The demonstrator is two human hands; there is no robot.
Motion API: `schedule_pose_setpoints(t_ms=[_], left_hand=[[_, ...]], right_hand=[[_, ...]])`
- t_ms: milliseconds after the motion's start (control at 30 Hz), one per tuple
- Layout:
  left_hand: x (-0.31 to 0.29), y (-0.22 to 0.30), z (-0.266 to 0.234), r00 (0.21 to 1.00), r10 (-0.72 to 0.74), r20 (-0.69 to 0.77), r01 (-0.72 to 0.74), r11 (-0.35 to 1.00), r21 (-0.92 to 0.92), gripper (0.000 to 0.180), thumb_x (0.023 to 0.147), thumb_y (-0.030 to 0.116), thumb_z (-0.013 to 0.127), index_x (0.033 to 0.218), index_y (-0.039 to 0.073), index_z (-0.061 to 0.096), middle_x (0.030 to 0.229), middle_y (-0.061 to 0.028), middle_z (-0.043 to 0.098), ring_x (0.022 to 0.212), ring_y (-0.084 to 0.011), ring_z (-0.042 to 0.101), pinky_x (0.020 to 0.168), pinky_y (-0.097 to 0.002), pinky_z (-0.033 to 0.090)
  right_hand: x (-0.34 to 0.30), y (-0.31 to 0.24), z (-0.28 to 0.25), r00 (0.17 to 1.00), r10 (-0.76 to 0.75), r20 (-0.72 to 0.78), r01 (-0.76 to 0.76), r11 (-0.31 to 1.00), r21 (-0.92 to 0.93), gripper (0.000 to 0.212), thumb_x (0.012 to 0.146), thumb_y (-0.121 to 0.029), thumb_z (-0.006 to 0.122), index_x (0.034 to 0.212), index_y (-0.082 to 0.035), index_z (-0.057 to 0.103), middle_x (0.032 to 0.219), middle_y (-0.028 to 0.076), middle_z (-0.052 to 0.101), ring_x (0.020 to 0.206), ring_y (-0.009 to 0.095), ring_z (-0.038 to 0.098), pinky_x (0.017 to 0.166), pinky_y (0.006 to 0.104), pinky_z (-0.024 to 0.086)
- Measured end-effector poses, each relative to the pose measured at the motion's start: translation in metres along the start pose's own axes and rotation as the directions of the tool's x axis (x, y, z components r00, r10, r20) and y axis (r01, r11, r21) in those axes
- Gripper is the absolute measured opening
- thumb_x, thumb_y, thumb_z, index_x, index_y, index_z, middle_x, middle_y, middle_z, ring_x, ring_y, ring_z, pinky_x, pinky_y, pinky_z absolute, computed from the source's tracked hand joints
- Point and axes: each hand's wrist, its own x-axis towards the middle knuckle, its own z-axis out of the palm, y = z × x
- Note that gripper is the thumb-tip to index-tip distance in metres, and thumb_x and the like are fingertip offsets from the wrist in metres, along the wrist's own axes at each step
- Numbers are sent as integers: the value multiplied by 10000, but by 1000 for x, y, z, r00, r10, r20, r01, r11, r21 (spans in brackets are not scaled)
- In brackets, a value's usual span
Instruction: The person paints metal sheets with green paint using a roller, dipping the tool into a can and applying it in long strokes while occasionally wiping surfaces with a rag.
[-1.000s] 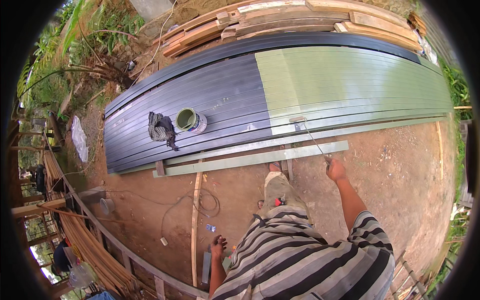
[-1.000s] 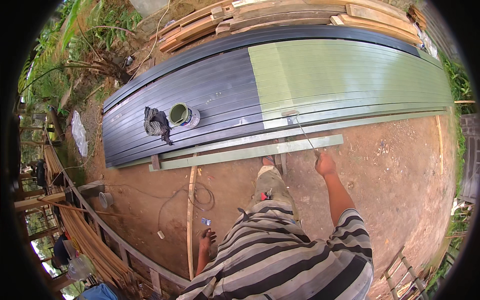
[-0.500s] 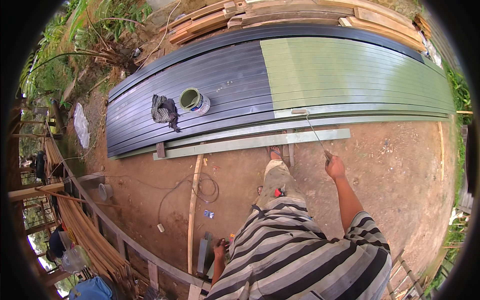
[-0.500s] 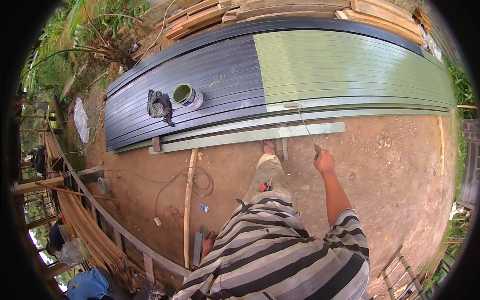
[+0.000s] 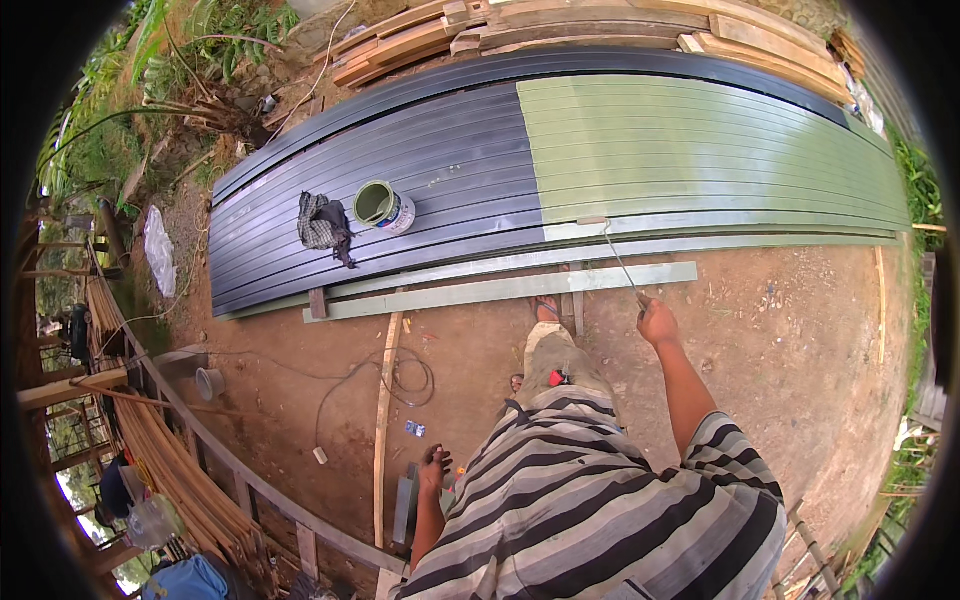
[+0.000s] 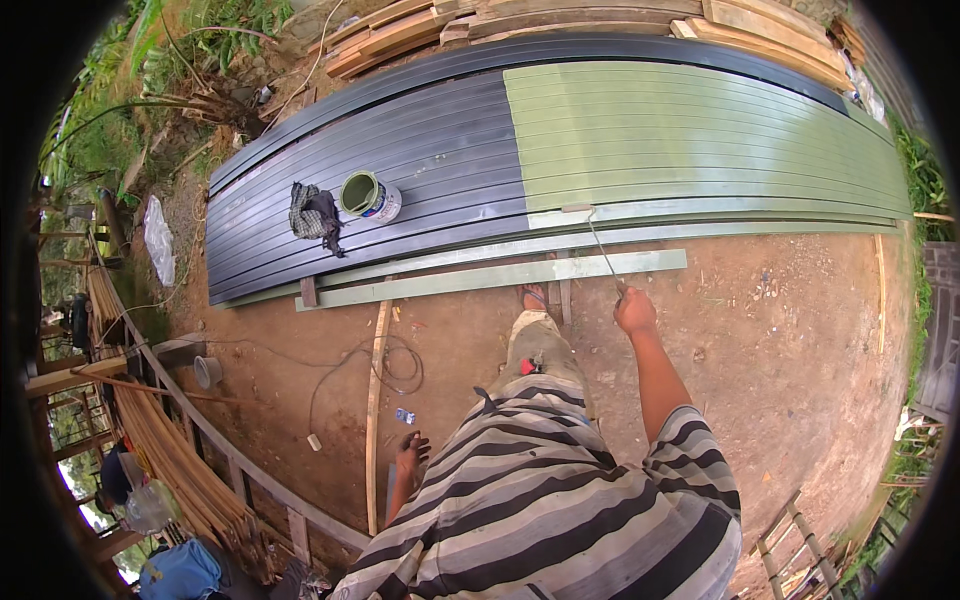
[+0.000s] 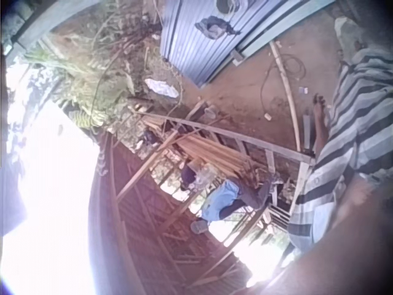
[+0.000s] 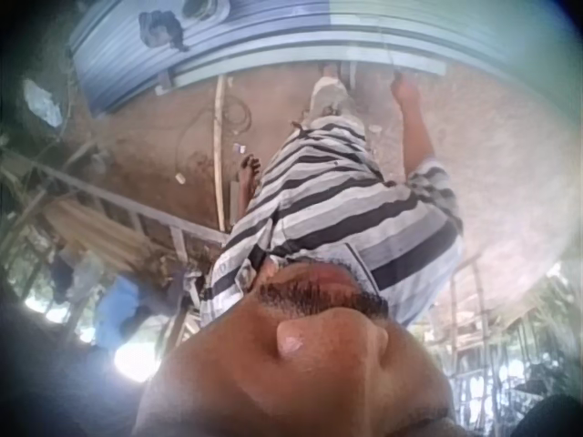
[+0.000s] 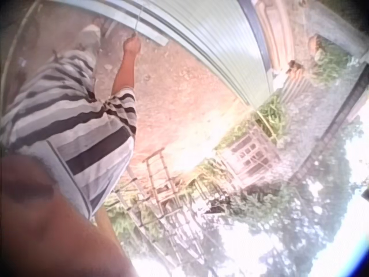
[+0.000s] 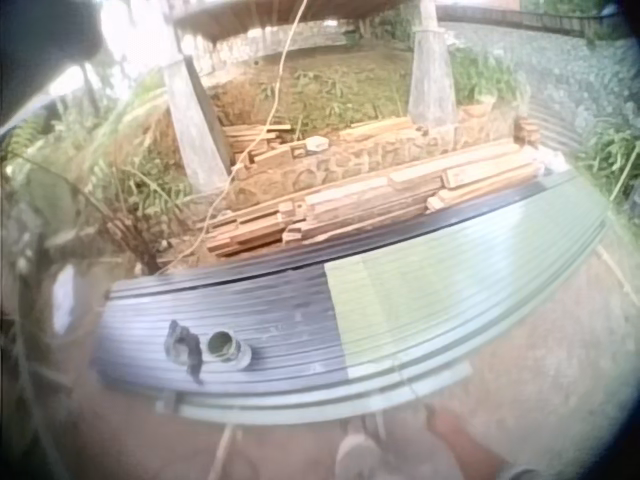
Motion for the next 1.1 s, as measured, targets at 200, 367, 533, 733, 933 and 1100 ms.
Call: schedule_pose_setpoints(t_ms=[200, 367, 533, 733, 933, 1100], left_hand=[[22, 26, 7, 999, 14, -40, -15, 1000, -10, 446, 957, 363, 540, 1287, 64, 517, 1113, -145, 657, 951, -250, 649, 774, -387, 503], [23, 24, 12, 1000, -6, 4, 6, 1000, -13, 438, 958, 366, 540, 1282, 72, 519, 1124, -148, 655, 960, -253, 650, 776, -394, 506], [15, 8, 8, 997, -70, -13, 70, 997, -24, 441, 955, 376, 552, 1285, 86, 511, 1123, -146, 656, 951, -261, 650, 761, -386, 507], [9, -14, 8, 997, -77, -26, 74, 991, -107, 425, 953, 353, 553, 1283, 87, 510, 1110, -147, 658, 933, -265, 648, 747, -385, 505], [6, -26, 13, 996, -84, -36, 77, 983, -167, 419, 949, 340, 559, 1279, 83, 518, 1107, -150, 656, 932, -266, 652, 723, -377, 502], [-2, -44, 13, 992, -107, -62, 97, 985, -140, 428, 939, 345, 573, 1277, 85, 530, 1072, -144, 672, 892, -266, 665, 726, -384, 500]], right_hand=[[-30, -15, -18, 996, -84, 1, 84, 996, -3, 408, 822, -127, 554, 1222, -146, 633, 965, 221, 674, 918, 385, 649, 817, 468, 530], [0, -23, 22, 998, -44, 47, 48, 995, -83, 369, 848, -139, 497, 1193, -137, 630, 989, 216, 668, 969, 381, 641, 832, 478, 526], [-10, -52, 31, 997, -72, 18, 72, 997, -14, 380, 800, -106, 542, 1162, -116, 654, 939, 246, 668, 907, 401, 650, 806, 480, 534], [-3, -57, 36, 996, -90, 0, 90, 996, 20, 374, 794, -121, 532, 1143, -104, 664, 948, 247, 671, 914, 402, 651, 819, 477, 532], [-4, -56, 59, 995, -83, -47, 84, 996, 23, 365, 789, -120, 521, 1121, -86, 668, 951, 247, 671, 925, 408, 647, 827, 478, 526], [-4, -87, 56, 993, -116, 28, 116, 993, 14, 370, 790, -129, 509, 1125, -63, 651, 948, 247, 671, 932, 404, 644, 838, 491, 519]])
